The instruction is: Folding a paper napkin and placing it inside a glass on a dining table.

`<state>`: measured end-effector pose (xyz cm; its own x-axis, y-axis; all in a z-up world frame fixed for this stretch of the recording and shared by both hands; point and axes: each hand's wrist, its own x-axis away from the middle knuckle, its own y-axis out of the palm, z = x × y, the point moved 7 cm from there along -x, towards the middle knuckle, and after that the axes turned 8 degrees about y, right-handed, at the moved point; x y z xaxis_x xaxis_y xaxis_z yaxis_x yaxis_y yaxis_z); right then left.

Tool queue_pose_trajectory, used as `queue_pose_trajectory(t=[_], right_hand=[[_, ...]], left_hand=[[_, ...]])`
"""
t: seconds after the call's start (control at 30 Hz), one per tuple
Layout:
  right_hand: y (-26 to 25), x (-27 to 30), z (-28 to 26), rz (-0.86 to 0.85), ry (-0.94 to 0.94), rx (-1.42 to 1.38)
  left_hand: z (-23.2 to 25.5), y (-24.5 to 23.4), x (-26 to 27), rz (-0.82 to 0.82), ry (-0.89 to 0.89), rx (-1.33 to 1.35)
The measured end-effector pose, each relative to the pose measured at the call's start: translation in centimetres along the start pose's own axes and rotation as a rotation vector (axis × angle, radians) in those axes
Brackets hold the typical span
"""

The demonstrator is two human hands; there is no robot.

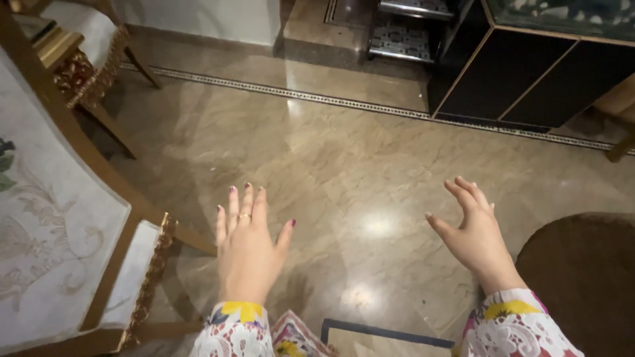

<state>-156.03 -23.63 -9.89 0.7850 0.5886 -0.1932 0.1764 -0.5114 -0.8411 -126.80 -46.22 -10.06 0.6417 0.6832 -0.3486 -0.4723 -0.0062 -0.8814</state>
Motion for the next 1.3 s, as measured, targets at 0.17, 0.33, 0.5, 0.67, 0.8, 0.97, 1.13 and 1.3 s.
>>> queue_pose_trajectory(t=[0.17,0.33,0.5,0.67,0.8,0.97,1.13,1.3], right_hand=[[1.7,-4.0,0.1,-0.011,0.004,0.015],[3.2,-8.4,-0.9,0.000,0.011,0.022],[4.9,-13.6,-2.7,0.005,0.027,0.039],[6.7,-18.3,-5.0,0.028,0.049,0.031],[7.9,-21.5,-6.2,0.053,0.092,0.048],[9.3,-24.5,-7.8,0.054,0.074,0.035],[10.6,-27.8,-9.2,0.051,0.082,0.036],[11.9,-31.7,-9.4,0.037,0.060,0.028]], left_hand=[[-1.6,1.4,-3.9,0.007,-0.014,0.013],[-3.5,2.8,-9.1,0.023,-0.004,0.036],[-5.3,4.6,-15.2,-0.016,0.018,0.036],[-7.9,5.6,-21.6,-0.035,0.037,0.063],[-9.4,6.3,-25.4,-0.004,0.073,0.049],[-10.4,6.2,-28.7,-0.039,0.076,0.050],[-11.7,6.6,-31.6,-0.031,0.080,0.054],[-12.6,8.0,-34.9,-0.075,0.034,0.039]])
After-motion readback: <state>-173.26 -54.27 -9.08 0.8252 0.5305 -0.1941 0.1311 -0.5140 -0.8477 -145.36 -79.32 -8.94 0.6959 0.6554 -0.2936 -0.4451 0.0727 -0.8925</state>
